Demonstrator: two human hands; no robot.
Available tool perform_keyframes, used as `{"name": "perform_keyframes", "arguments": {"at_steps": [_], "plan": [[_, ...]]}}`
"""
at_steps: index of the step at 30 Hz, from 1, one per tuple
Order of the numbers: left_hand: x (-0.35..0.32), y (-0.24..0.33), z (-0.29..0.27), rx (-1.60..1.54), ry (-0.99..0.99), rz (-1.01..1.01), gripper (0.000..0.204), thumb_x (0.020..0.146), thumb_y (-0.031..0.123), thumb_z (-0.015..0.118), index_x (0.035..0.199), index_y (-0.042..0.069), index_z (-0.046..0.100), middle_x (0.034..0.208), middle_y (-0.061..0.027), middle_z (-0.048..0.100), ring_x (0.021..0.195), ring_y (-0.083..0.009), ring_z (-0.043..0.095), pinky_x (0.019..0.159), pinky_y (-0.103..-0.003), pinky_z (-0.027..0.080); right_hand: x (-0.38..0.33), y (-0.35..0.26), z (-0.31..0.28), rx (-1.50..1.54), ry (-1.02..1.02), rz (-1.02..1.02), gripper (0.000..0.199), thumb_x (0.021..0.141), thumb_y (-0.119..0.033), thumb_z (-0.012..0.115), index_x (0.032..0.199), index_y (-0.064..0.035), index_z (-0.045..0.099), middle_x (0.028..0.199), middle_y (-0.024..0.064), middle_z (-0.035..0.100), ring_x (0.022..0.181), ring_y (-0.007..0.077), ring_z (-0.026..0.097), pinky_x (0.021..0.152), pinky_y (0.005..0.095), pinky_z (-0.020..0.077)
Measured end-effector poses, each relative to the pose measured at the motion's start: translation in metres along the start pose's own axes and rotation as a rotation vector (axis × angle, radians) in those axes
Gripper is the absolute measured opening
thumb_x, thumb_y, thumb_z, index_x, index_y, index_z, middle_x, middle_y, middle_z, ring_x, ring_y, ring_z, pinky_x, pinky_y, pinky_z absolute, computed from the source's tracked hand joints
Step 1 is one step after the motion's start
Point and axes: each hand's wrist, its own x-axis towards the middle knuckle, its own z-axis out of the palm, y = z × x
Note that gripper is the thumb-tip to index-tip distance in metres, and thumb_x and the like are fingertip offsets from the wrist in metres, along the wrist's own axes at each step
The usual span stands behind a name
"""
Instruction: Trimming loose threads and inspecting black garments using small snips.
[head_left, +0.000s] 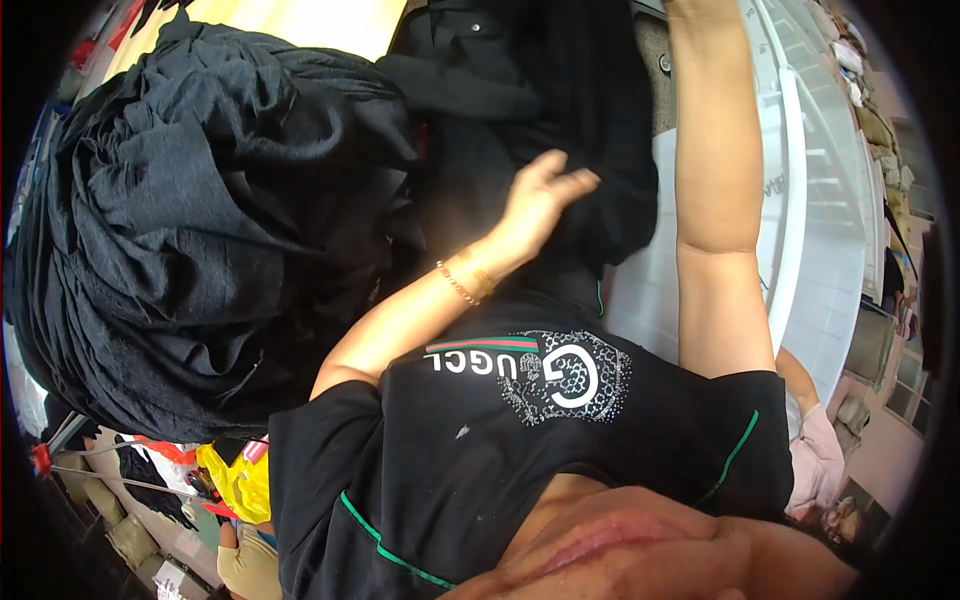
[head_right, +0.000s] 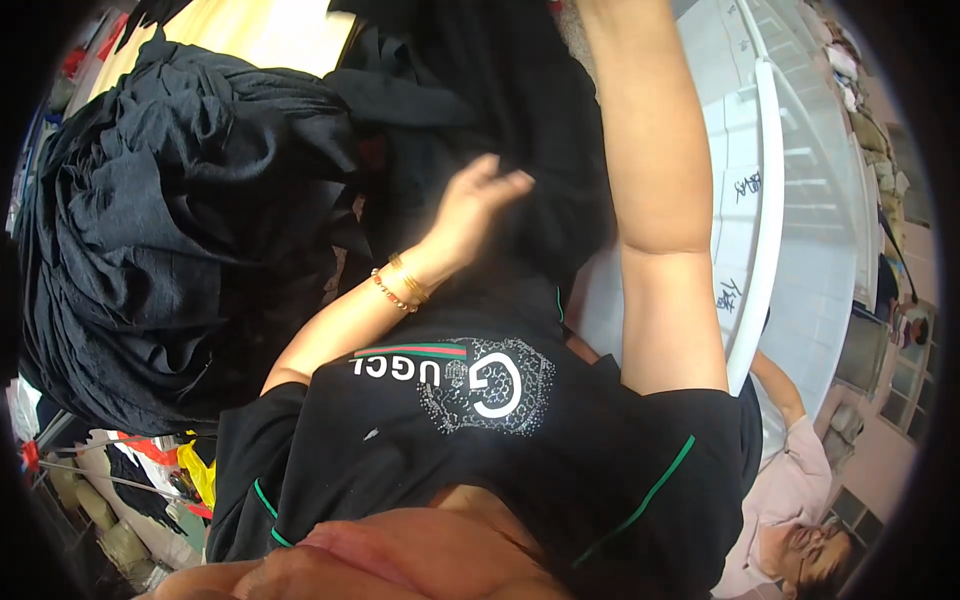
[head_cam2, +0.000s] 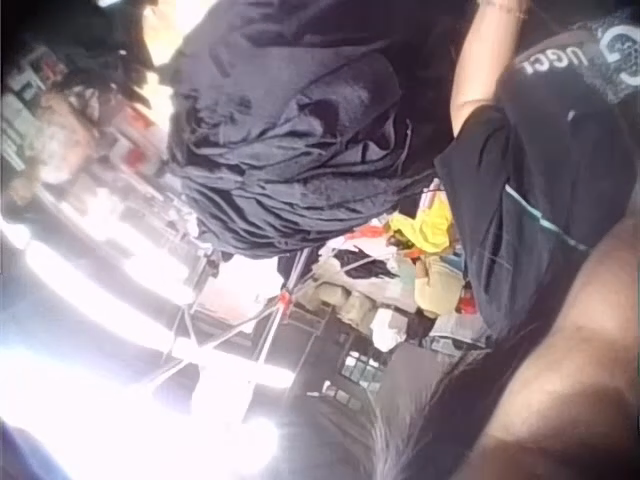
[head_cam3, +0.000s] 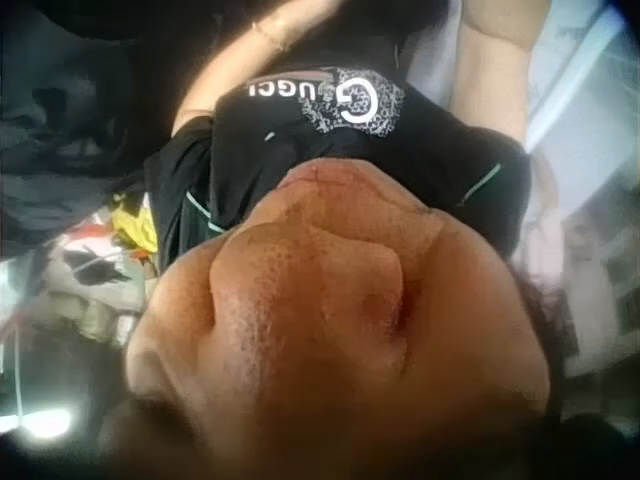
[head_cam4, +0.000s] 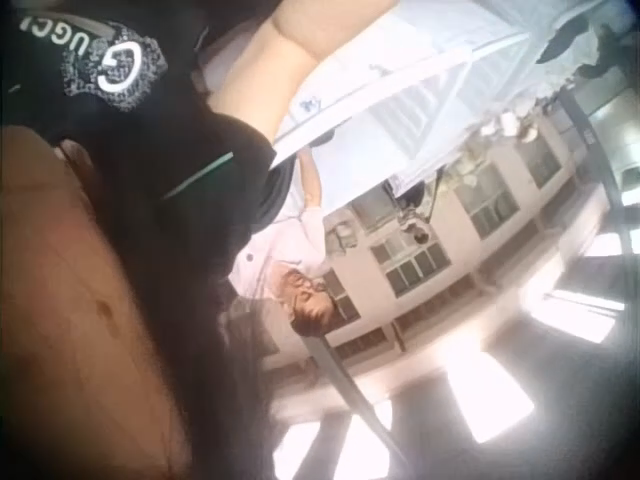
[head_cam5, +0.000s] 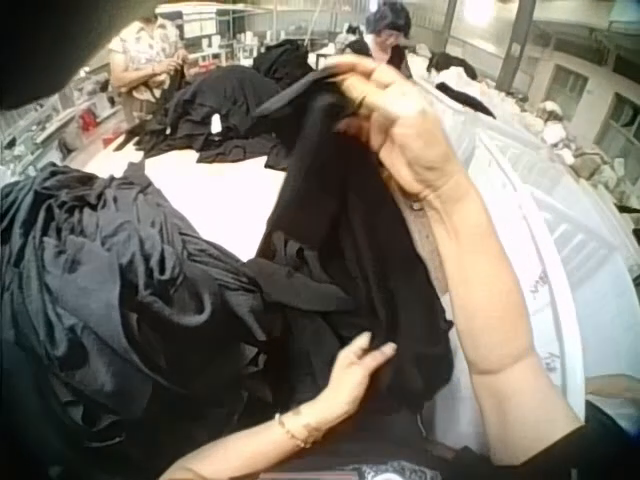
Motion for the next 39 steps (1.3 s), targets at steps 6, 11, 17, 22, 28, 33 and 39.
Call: {"name": "perform_keyframes", "arguments": {"at_steps": [6,11,17,22,28,33,39], "plan": [[0.016,-0.031,-0.045,-0.33,0.38,-0.048,0.048,0.088,0.02,0.072,0.126,0.002,0.05,0.118,-0.0096,0.062,0.114,-0.0194,0.057,0.101,-0.035,0.044,-0.02,0.14,-0.111,-0.642,-0.521,0.641,0.062,0.096,-0.034,0.064,0.148,-0.0073,0.042,0.136,0.015,0.054,0.13,0.0215,0.046,0.108,0.0331,0.0381],[0.012,-0.017,-0.032,-0.291,0.213,-0.184,0.081,0.081,0.037,0.08,0.139,-0.006,0.044,0.141,-0.0157,0.051,0.134,-0.0249,0.045,0.115,-0.037,0.03,-0.097,0.215,-0.165,-0.86,-0.166,0.619,0.087,0.092,-0.065,0.051,0.148,0.0001,0.039,0.15,0.0168,0.045,0.141,0.0247,0.039,0.116,0.0338,0.028],[0.058,-0.032,-0.042,-0.36,0.218,-0.276,0.077,0.083,0.044,0.078,0.136,-0.005,0.052,0.141,-0.0132,0.053,0.13,-0.0259,0.05,0.113,-0.038,0.035,-0.141,0.275,-0.178,-0.923,-0.114,0.772,0.087,0.089,-0.065,0.05,0.147,-0.0006,0.041,0.15,0.0254,0.041,0.14,0.0359,0.039,0.116,0.0418,0.0287],[0.091,-0.029,-0.04,-0.455,0.177,-0.367,0.067,0.085,0.043,0.076,0.131,-0.001,0.057,0.134,-0.0119,0.06,0.123,-0.0256,0.055,0.11,-0.039,0.04,-0.168,0.281,-0.185,-0.971,-0.217,0.986,0.081,0.092,-0.067,0.043,0.149,-0.0093,0.042,0.153,0.0146,0.041,0.142,0.0324,0.037,0.117,0.0389,0.0273],[0.126,-0.038,-0.054,-0.511,0.208,-0.321,0.052,0.089,0.036,0.072,0.124,-0.001,0.062,0.124,-0.0121,0.065,0.115,-0.0266,0.061,0.104,-0.041,0.047,-0.139,0.252,-0.181,-0.832,-0.331,1.03,0.06,0.097,-0.051,0.047,0.122,0.0023,0.062,0.124,0.0209,0.064,0.119,0.0329,0.058,0.099,0.0402,0.0422],[0.162,-0.05,-0.062,-0.71,0.219,-0.311,0.049,0.093,0.031,0.066,0.129,-0.001,0.057,0.131,-0.0145,0.061,0.122,-0.0323,0.056,0.108,-0.045,0.042,-0.156,0.278,-0.208,-0.78,-0.273,0.853,0.059,0.096,-0.052,0.045,0.103,0.0013,0.071,0.103,0.0239,0.069,0.105,0.0389,0.064,0.09,0.047,0.045],[0.164,-0.044,-0.063,-0.81,0.221,-0.356,0.049,0.094,0.036,0.058,0.13,0.002,0.057,0.131,-0.0156,0.061,0.123,-0.0348,0.054,0.109,-0.048,0.04,-0.146,0.236,-0.187,-0.78,-0.183,0.913,0.071,0.095,-0.062,0.042,0.105,0.0028,0.069,0.102,0.0213,0.071,0.103,0.035,0.065,0.09,0.0412,0.0456]]}}
